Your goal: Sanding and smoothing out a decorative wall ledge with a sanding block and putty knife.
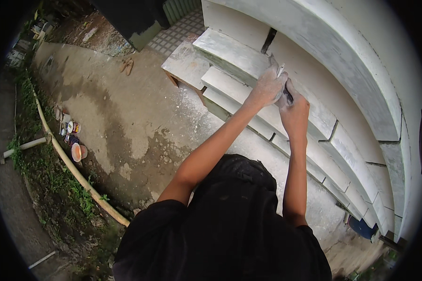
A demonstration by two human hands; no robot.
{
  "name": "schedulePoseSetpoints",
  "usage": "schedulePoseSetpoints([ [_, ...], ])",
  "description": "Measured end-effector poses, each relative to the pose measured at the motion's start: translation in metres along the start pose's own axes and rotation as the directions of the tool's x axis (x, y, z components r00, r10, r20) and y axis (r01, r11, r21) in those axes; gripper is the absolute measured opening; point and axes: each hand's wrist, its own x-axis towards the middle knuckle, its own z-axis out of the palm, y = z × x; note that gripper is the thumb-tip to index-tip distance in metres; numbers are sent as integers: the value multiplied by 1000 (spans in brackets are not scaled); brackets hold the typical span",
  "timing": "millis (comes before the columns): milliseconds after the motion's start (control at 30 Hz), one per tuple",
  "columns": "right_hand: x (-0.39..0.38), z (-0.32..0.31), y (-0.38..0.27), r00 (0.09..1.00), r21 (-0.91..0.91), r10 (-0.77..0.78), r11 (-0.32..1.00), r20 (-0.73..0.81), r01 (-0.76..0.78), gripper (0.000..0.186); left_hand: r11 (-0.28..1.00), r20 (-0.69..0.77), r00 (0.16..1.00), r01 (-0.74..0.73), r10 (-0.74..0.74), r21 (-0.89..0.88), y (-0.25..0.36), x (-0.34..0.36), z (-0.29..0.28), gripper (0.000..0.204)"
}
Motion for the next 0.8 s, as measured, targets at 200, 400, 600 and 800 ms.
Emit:
schedulePoseSetpoints([
  [200,-2,-13,9,1000,-100,3,995,20,-1,41,995,-66,995,-78,74,-60,4,-16,22,34],
  [400,9,-23,2,998,-104,54,993,20,-51,42,981,-65,993,-109,100,-159,2,-4,33,35],
  [600,-1,-28,18,1000,-16,-15,1000,-27,14,38,971,-151,968,-215,198,-108,-1,-15,47,34],
  [800,-4,-37,6,996,-24,52,998,72,-50,42,995,-30,998,-52,49,-83,4,-15,38,44],
])
